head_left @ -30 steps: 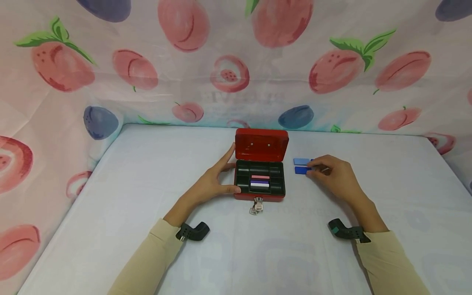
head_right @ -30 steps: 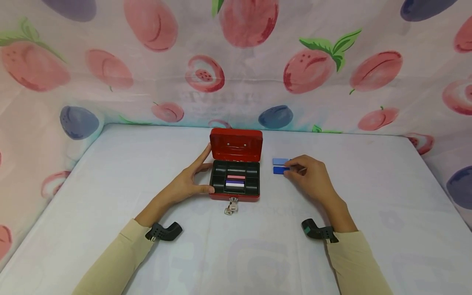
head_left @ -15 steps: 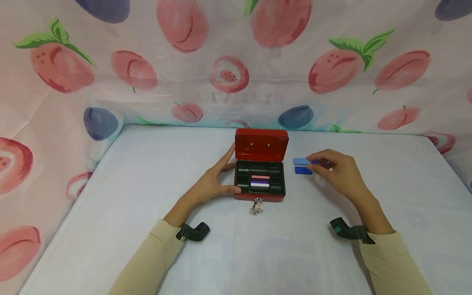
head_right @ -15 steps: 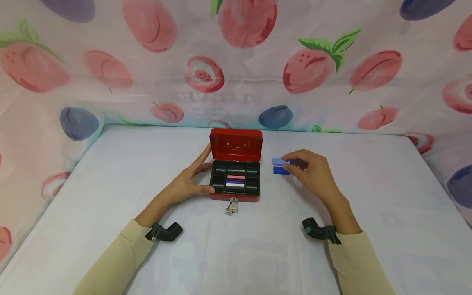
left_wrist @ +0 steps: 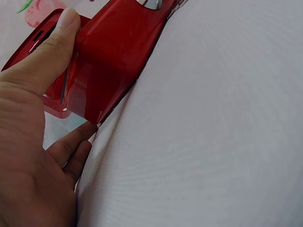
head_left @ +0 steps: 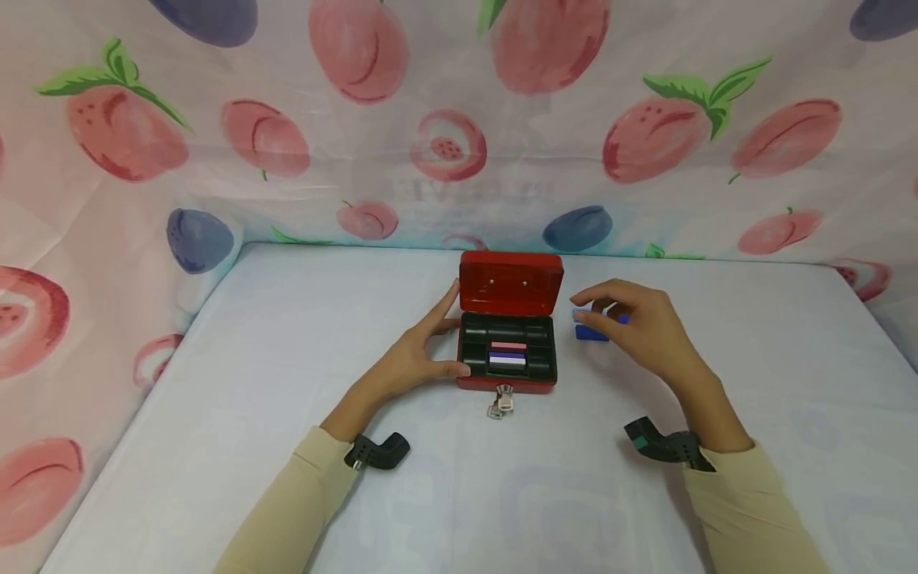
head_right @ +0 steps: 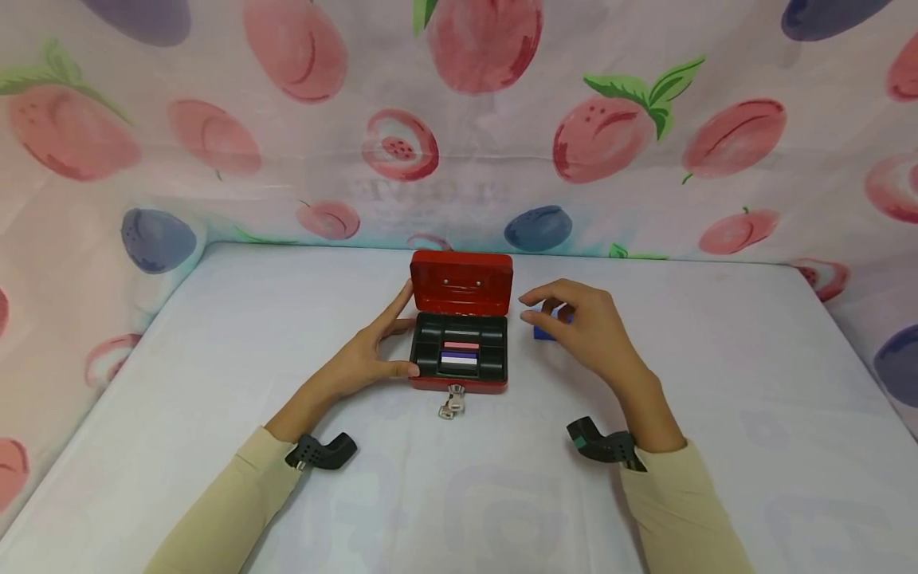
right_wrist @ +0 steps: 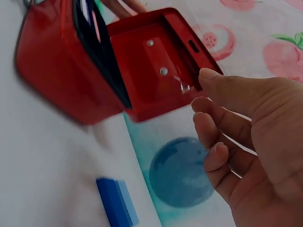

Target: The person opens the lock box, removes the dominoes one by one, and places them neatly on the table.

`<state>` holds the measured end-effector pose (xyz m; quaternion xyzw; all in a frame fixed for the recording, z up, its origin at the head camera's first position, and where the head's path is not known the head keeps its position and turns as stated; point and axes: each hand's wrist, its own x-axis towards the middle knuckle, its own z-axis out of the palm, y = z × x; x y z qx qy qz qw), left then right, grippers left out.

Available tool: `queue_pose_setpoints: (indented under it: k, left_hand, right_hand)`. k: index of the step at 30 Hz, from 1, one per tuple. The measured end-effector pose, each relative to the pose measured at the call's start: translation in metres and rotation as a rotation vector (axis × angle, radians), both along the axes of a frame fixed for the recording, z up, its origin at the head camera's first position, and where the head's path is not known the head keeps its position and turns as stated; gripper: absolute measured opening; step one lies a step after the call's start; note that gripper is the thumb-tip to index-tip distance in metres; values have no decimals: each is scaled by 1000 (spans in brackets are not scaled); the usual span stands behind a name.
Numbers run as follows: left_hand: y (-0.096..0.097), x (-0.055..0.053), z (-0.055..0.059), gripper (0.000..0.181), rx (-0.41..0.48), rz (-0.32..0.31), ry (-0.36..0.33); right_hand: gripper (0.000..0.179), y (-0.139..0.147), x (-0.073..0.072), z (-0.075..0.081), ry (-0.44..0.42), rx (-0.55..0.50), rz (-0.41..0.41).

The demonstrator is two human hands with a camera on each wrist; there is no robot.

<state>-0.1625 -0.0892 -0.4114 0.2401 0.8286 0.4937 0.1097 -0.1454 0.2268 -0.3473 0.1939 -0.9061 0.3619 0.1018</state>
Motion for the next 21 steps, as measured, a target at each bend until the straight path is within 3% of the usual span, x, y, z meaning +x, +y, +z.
queue_pose_setpoints:
  k: [5, 12, 21]
  left_hand:
    - [0, 2, 3, 104, -15, 5, -11]
    - [1, 14, 28, 103, 20, -26, -5]
    - [1, 16, 32, 102, 12, -23, -14]
  right_hand:
    - [19, -13, -1, 1, -24, -13, 52]
    - [23, -29, -7, -4, -39, -23, 104]
    - [26, -48, -6, -10, -158, -12, 155]
